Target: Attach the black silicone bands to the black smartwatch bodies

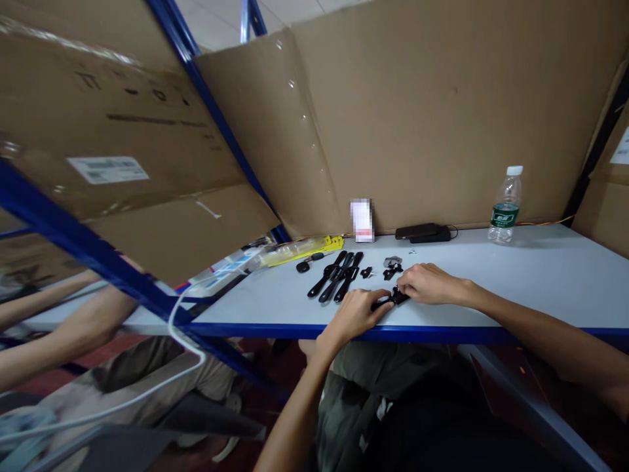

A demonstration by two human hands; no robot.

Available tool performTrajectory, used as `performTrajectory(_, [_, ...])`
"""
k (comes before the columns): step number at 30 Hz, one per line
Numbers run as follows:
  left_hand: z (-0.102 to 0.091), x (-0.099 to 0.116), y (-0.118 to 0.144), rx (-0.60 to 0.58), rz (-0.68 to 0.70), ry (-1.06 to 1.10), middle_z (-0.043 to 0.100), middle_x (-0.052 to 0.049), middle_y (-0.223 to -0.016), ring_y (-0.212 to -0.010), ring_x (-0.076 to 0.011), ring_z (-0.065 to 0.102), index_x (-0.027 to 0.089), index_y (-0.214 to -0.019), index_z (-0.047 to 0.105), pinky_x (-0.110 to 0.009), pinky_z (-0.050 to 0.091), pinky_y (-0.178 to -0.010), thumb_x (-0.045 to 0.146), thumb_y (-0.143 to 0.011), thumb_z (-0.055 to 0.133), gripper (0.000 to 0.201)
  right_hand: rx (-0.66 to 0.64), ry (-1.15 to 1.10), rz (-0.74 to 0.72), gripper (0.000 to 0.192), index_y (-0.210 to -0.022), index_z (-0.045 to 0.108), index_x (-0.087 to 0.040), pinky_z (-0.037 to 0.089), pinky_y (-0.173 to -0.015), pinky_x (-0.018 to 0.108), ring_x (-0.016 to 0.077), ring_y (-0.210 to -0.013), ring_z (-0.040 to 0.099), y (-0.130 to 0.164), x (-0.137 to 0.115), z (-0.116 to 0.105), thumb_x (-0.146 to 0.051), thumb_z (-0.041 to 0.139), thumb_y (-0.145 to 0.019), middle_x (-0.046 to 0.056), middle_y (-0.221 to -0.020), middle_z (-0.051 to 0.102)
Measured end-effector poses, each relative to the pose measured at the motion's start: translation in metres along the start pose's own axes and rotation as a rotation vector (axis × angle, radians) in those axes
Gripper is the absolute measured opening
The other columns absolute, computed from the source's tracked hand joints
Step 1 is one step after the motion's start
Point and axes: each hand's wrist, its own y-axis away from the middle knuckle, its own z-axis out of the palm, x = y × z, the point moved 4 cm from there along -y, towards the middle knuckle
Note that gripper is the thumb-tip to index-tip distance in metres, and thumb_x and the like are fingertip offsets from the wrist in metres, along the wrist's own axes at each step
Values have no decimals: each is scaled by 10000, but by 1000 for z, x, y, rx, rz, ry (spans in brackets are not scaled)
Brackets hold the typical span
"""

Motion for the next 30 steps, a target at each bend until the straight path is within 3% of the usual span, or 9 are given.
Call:
performTrajectory(4, [0, 0, 0, -3, -3, 7, 792, -72, -883, -853, -256, 739, 250, -1224, 729, -281, 455, -715, 438, -981, 557, 351, 34, 76, 67, 266, -919, 750, -196, 238, -606, 313, 187, -730, 607, -1, 4, 0, -120, 498, -878, 84, -876, 733])
performTrajectory(7, [0, 1, 0, -3, -3, 8, 796, -72, -907, -860, -255, 742, 251, -1223, 727, -281, 452, -720, 438, -982, 556, 350, 32, 65, 29, 266, -993, 741, -207, 251, -615, 308, 191, -755, 617, -2, 0, 1, -131, 506, -895, 78, -902, 736])
performTrajectory(13, [-1, 2, 0, -18, 15, -14, 789, -68, -872, -815, -249, 733, 243, -1140, 747, -274, 423, -664, 424, -983, 543, 315, 58, -23, -21, 136, -955, 691, -198, 273, -627, 289, 182, -809, 625, -4, -9, 13, -267, 573, -963, 66, -977, 725])
performTrajectory(18, [0, 0, -1, -12, 6, -19, 785, -80, -861, -811, -249, 730, 245, -1183, 737, -276, 436, -680, 440, -986, 536, 342, 150, -66, 74, 226, -1152, 620, -208, 270, -639, 295, 195, -821, 623, -7, 0, 22, -195, 582, -930, 62, -992, 719])
performTrajectory(24, [3, -2, -1, -6, 2, 4, 784, -87, -882, -831, -245, 727, 239, -1191, 736, -280, 459, -715, 447, -979, 546, 352, 109, -138, 135, 105, -1017, 651, -207, 270, -635, 287, 186, -810, 603, -13, 13, 26, -232, 584, -940, 51, -924, 709])
performTrajectory(30, [1, 0, -1, 8, 0, 15, 787, -79, -901, -852, -245, 726, 252, -1194, 739, -279, 457, -730, 437, -982, 548, 339, 184, -113, 168, 224, -1053, 689, -202, 288, -662, 278, 180, -831, 605, -15, 22, 22, -164, 489, -959, 60, -955, 719])
